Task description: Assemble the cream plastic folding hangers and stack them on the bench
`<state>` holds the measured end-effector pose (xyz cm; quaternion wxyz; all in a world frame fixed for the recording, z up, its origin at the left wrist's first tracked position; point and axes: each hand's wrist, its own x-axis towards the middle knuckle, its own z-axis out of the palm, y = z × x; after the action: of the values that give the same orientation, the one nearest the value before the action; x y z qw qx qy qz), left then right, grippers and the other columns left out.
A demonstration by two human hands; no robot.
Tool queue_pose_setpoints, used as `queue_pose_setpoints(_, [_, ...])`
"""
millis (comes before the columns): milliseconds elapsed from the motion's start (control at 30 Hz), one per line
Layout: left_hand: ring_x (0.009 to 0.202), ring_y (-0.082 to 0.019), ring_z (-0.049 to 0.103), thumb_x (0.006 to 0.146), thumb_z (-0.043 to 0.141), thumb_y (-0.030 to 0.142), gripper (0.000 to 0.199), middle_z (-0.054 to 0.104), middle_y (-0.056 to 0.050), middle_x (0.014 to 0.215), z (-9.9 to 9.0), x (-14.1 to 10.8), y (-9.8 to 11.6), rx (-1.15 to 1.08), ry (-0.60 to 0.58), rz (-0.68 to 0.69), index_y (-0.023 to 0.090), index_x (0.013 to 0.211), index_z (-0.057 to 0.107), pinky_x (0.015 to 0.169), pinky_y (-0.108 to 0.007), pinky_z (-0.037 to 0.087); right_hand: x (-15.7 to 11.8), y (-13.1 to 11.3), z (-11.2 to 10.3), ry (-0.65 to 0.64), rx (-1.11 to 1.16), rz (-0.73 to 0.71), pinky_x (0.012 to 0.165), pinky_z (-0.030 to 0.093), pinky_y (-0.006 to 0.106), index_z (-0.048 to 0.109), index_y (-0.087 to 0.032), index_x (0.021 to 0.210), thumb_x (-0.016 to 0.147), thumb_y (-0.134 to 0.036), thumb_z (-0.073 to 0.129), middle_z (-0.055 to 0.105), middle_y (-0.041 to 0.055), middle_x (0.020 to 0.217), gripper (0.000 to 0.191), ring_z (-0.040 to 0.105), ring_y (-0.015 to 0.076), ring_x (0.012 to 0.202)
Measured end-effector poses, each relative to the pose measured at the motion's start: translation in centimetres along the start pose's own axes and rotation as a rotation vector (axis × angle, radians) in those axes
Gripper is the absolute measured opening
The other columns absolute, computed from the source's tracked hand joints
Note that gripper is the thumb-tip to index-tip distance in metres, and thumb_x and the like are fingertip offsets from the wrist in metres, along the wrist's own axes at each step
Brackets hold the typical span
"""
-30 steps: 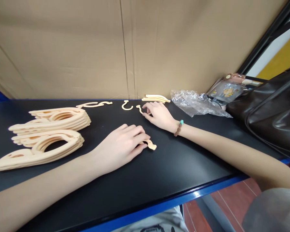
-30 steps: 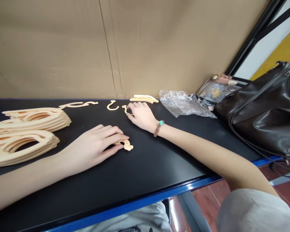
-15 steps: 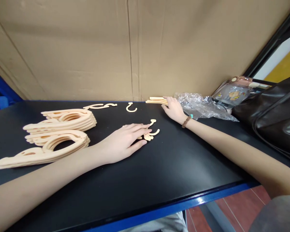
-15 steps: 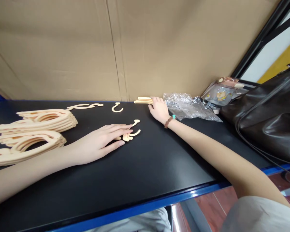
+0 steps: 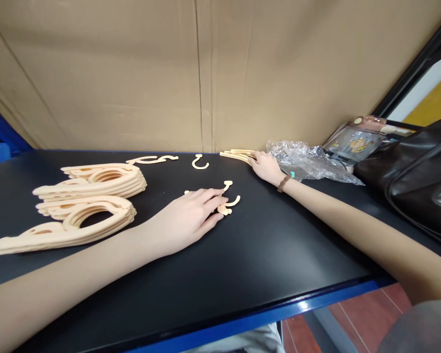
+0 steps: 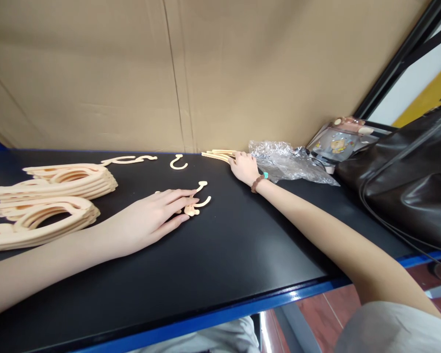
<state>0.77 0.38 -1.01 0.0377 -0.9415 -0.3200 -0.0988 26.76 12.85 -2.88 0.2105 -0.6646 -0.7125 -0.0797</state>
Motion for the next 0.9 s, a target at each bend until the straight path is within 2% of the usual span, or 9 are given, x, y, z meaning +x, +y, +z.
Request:
queue_pose_setpoints(100, [0.121, -0.024, 0.052, 0.099, 0.030, 0.036, 0.039, 0.051, -0.006, 0.136, 0.04, -0.13, 0.00, 0.006, -0.001, -0.004, 0.021, 0.128, 0.052, 0.097, -0.044, 0.045, -0.07, -0.04, 0.01, -0.007, -0.002, -0.015, 0.089, 0.038, 0.042, 0.065, -0.016, 0.103, 0.094, -0.035, 0.034, 0.061, 0.0153, 0.111, 0.038, 0.054, 0.0293, 0.104])
queue_pose_setpoints(267, [0.121, -0.024, 0.052, 0.099, 0.030, 0.036, 0.039, 0.051, -0.006, 0.137, -0.17, -0.31, 0.17, -0.002, -0.014, -0.008, 0.021, 0.128, 0.052, 0.098, -0.044, 0.045, -0.35, -0.22, -0.20, 0.019, -0.006, -0.081, 0.094, 0.035, 0.043, 0.067, -0.017, 0.101, 0.092, -0.037, 0.042, 0.058, 0.0139, 0.114, 0.033, 0.049, 0.0295, 0.109])
queue_pose_setpoints(433, [0.121, -0.023, 0.051, 0.099, 0.030, 0.035, 0.039, 0.051, -0.006, 0.137, -0.27, -0.17, 0.23, -0.006, -0.009, -0.004, 0.021, 0.128, 0.051, 0.098, -0.043, 0.045, -0.30, -0.01, 0.06, 0.028, 0.008, -0.165, 0.091, 0.038, 0.044, 0.068, -0.014, 0.106, 0.091, -0.023, 0.039, 0.059, 0.0160, 0.113, 0.034, 0.049, 0.0312, 0.107])
queue_pose_setpoints(567, [0.121, -0.024, 0.051, 0.099, 0.030, 0.035, 0.039, 0.051, -0.006, 0.137, -0.24, -0.12, 0.25, -0.001, -0.010, -0.008, 0.021, 0.128, 0.051, 0.099, -0.043, 0.044, -0.28, 0.07, 0.13, 0.030, 0.033, -0.266, 0.089, 0.040, 0.042, 0.066, -0.018, 0.113, 0.085, -0.009, 0.039, 0.061, 0.0133, 0.116, 0.040, 0.050, 0.0288, 0.105])
queue_pose_setpoints(733, [0.121, -0.024, 0.052, 0.099, 0.031, 0.035, 0.039, 0.052, -0.007, 0.136, -0.15, -0.14, 0.15, -0.001, 0.000, -0.003, 0.020, 0.128, 0.051, 0.099, -0.043, 0.044, -0.40, -0.19, -0.30, 0.055, 0.070, -0.323, 0.088, 0.043, 0.039, 0.062, -0.013, 0.115, 0.083, -0.005, 0.038, 0.064, 0.0131, 0.113, 0.041, 0.056, 0.0258, 0.103])
queue_pose_setpoints(900, [0.121, -0.023, 0.051, 0.099, 0.030, 0.036, 0.038, 0.051, -0.006, 0.136, 0.02, -0.15, 0.12, -0.003, 0.002, -0.002, 0.021, 0.128, 0.051, 0.098, -0.043, 0.044, -0.58, -0.78, -0.69, 0.079, 0.082, -0.392, 0.090, 0.044, 0.036, 0.062, -0.012, 0.106, 0.086, -0.007, 0.038, 0.066, 0.0117, 0.108, 0.032, 0.059, 0.0229, 0.102])
